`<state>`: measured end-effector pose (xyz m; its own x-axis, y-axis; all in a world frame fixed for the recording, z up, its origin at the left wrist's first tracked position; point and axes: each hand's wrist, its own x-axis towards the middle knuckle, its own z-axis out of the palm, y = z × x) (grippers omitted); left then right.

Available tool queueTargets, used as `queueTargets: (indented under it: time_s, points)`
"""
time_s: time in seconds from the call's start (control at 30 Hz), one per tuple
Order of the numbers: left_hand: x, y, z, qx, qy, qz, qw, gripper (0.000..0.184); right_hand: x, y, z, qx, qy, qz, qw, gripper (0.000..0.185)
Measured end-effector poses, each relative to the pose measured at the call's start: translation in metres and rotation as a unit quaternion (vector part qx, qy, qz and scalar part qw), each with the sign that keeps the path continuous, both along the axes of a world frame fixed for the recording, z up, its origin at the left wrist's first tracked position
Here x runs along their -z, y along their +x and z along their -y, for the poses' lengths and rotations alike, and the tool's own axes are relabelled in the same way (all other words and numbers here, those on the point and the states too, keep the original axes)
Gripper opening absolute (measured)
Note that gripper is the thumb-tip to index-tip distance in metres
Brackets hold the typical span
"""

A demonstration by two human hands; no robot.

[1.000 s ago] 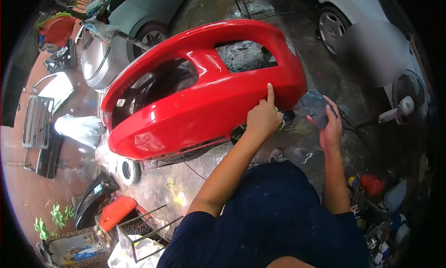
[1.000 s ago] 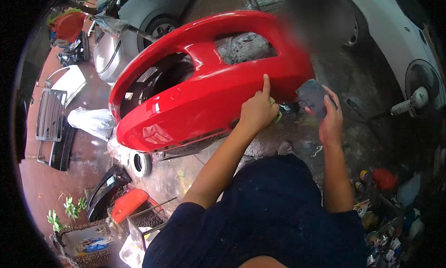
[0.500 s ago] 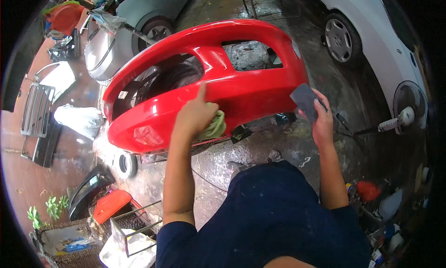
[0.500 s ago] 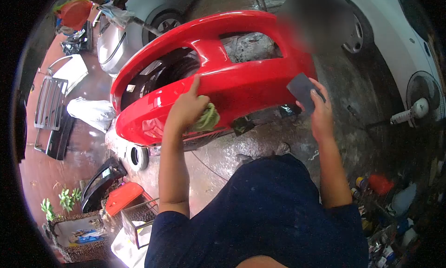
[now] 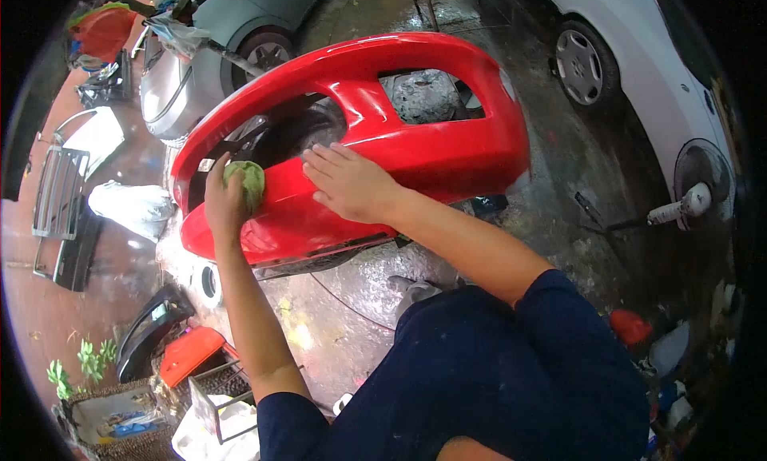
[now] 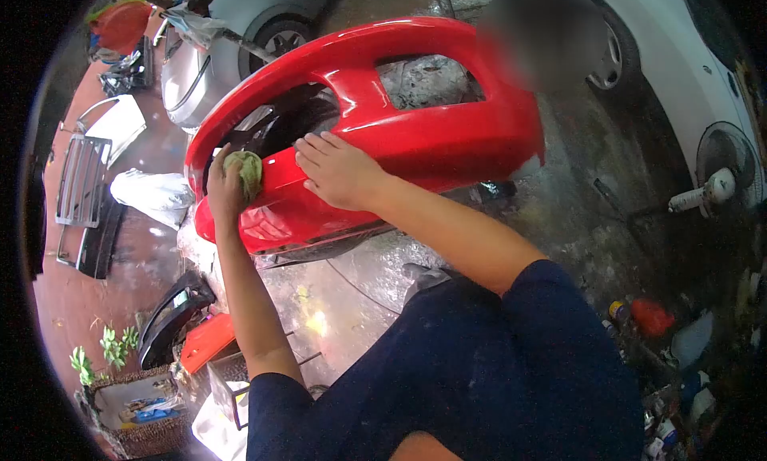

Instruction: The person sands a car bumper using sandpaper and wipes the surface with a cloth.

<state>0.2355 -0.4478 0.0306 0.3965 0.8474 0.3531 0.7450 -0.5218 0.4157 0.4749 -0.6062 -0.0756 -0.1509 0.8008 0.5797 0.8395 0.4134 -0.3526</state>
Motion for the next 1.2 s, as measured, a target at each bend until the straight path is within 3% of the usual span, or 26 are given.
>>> queueTargets:
  time_s: [0.1, 0.13, 0.23, 0.3, 0.37, 0.43, 0.47, 0.53, 0.57, 0.63, 0.67, 0.7, 0.77, 0.8, 0.9, 0.93, 1.03, 1.13, 1.2]
  points:
    - [0.04, -0.027, -0.024, 0.087, 0.035, 0.137, 0.986, 0.053, 0.007, 0.044, 0.028, 0.025, -0.025, -0.016, 0.999, 0.055]
    - [0.063, -0.041, -0.039, 0.139, -0.067, 0.292, 0.944, 0.053, 0.021, 0.074, 0.045, 0.056, -0.003, -0.009, 0.998, 0.054]
    - [0.073, -0.048, -0.045, 0.149, -0.124, 0.328, 0.925, 0.052, 0.06, 0.151, 0.083, 0.229, -0.07, -0.048, 0.97, 0.046]
    - [0.076, -0.046, -0.048, 0.124, -0.093, 0.312, 0.937, 0.048, 0.062, 0.134, 0.072, 0.259, -0.016, -0.028, 0.965, 0.047]
    - [0.079, -0.049, -0.055, 0.124, -0.109, 0.335, 0.928, 0.047, 0.03, 0.071, 0.036, 0.172, 0.047, 0.0, 0.984, 0.05]
    - [0.092, -0.057, -0.066, 0.105, -0.11, 0.323, 0.934, 0.045, -0.008, 0.01, -0.001, 0.044, -0.041, -0.065, 0.996, 0.054]
    - [0.103, -0.065, -0.076, 0.095, -0.132, 0.327, 0.931, 0.045, -0.006, 0.007, 0.001, 0.039, -0.053, -0.059, 0.996, 0.055]
    - [0.11, -0.075, -0.083, 0.059, -0.213, 0.399, 0.89, 0.045, -0.013, -0.006, -0.011, 0.014, -0.047, -0.057, 0.997, 0.06]
    - [0.115, -0.066, -0.076, 0.038, -0.258, 0.468, 0.844, 0.045, -0.008, 0.012, 0.003, 0.034, -0.078, -0.048, 0.995, 0.061]
    - [0.114, -0.056, -0.072, 0.104, -0.131, 0.397, 0.902, 0.043, 0.007, 0.069, 0.039, 0.132, -0.122, -0.05, 0.982, 0.063]
    - [0.108, -0.054, -0.076, 0.102, -0.004, 0.27, 0.958, 0.043, 0.019, 0.107, 0.059, 0.146, -0.112, -0.076, 0.98, 0.063]
    - [0.082, -0.038, -0.049, 0.073, -0.015, 0.261, 0.962, 0.043, 0.066, 0.145, 0.073, 0.235, -0.127, -0.052, 0.962, 0.059]
    - [0.069, -0.031, -0.03, -0.008, 0.042, 0.198, 0.979, 0.043, 0.082, 0.166, 0.079, 0.312, -0.168, -0.163, 0.921, 0.056]
    - [0.061, -0.031, -0.024, -0.004, 0.056, 0.192, 0.98, 0.044, 0.094, 0.156, 0.062, 0.358, -0.167, -0.134, 0.909, 0.056]
    - [0.061, -0.035, -0.027, -0.003, 0.035, 0.222, 0.975, 0.043, 0.033, 0.048, 0.038, 0.196, -0.047, -0.019, 0.979, 0.07]
    - [0.06, -0.039, -0.028, 0.0, 0.031, 0.211, 0.977, 0.043, 0.006, 0.012, 0.038, 0.143, -0.045, -0.021, 0.989, 0.075]
    - [0.052, -0.04, -0.027, 0.001, 0.026, 0.2, 0.979, 0.042, -0.002, 0.009, 0.057, 0.049, -0.111, -0.039, 0.992, 0.068]
    - [0.052, -0.037, -0.022, -0.008, 0.027, 0.195, 0.98, 0.041, 0.07, 0.099, 0.093, 0.207, -0.089, -0.053, 0.973, 0.062]
    - [0.053, -0.035, -0.026, -0.008, 0.036, 0.188, 0.981, 0.043, 0.117, 0.161, 0.108, 0.311, -0.112, -0.232, 0.915, 0.06]
